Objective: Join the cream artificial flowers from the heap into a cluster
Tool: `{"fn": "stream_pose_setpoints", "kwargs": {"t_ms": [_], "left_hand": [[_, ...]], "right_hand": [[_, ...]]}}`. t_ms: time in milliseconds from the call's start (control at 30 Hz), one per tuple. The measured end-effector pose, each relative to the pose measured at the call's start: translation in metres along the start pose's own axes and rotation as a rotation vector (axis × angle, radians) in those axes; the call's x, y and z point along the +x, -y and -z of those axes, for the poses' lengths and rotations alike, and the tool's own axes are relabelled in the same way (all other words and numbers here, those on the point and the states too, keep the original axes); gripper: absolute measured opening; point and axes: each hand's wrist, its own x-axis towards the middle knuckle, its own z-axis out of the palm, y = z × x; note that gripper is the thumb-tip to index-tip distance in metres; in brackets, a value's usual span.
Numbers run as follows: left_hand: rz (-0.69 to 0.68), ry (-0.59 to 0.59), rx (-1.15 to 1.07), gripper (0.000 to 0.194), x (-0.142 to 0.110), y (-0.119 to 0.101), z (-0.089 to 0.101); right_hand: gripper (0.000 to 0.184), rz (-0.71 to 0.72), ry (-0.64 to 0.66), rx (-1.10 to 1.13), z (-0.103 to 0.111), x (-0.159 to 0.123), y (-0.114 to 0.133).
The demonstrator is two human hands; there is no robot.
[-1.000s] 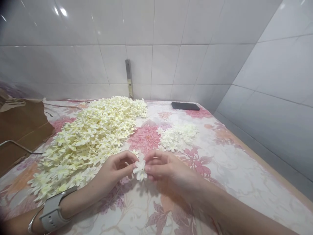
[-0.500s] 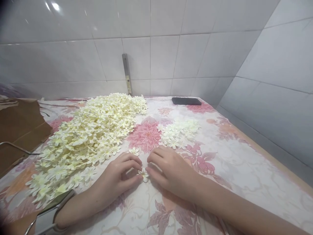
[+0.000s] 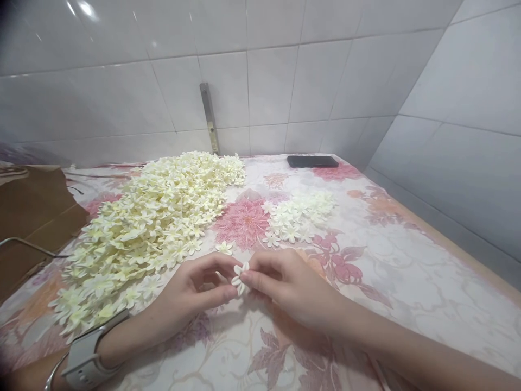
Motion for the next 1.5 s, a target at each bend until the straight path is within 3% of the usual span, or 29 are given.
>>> {"fn": "stream_pose_setpoints", "kwargs": {"t_ms": [200, 467, 600, 800, 900, 1000, 1167, 1267, 1367, 1433, 1500], "left_hand": [[-0.03, -0.043, 0.059, 0.014, 0.002, 0.003, 0.001], [0.05, -0.134, -0.079, 0.018, 0.005, 0.002, 0.0], [0.127, -0.194, -0.145, 0.012, 0.007, 0.0, -0.001], [0.158, -0.301, -0.204, 0.014, 0.009, 0.003, 0.002], [0.13, -0.342, -0.151, 0.013, 0.011, 0.004, 0.003], [0.094, -0.368, -0.1, 0.011, 0.011, 0.003, 0.004], [0.025, -0.475, -0.113, 0.014, 0.013, -0.004, 0.01], [-0.013, -0.469, -0.044, 0.013, 0.024, -0.015, 0.011], [-0.071, -0.369, 0.07, 0.016, 0.048, -0.029, 0.005], [-0.12, -0.261, 0.214, 0.027, 0.066, -0.039, 0.0], [-0.169, -0.256, 0.366, 0.049, 0.078, -0.047, -0.004]], "right_hand": [[0.035, -0.079, 0.085, 0.291, -0.002, 0.003, 0.0], [0.027, -0.02, 0.096, 0.119, -0.004, -0.001, 0.001], [0.021, -0.037, 0.097, 0.177, -0.006, 0.0, 0.0], [0.016, -0.162, -0.066, 0.278, -0.001, 0.006, -0.004], [0.019, -0.225, -0.086, 0.325, 0.003, 0.008, -0.005], [0.014, -0.259, -0.051, 0.356, 0.001, 0.008, -0.003], [0.015, -0.15, 0.067, 0.427, -0.011, 0.004, -0.004], [0.015, -0.112, 0.061, 0.421, -0.016, 0.003, -0.011], [0.02, -0.067, 0.066, 0.374, -0.016, 0.003, -0.019], [0.022, -0.033, 0.064, 0.359, -0.015, 0.003, -0.022], [0.022, -0.018, 0.06, 0.41, -0.015, 0.003, -0.022]]}}
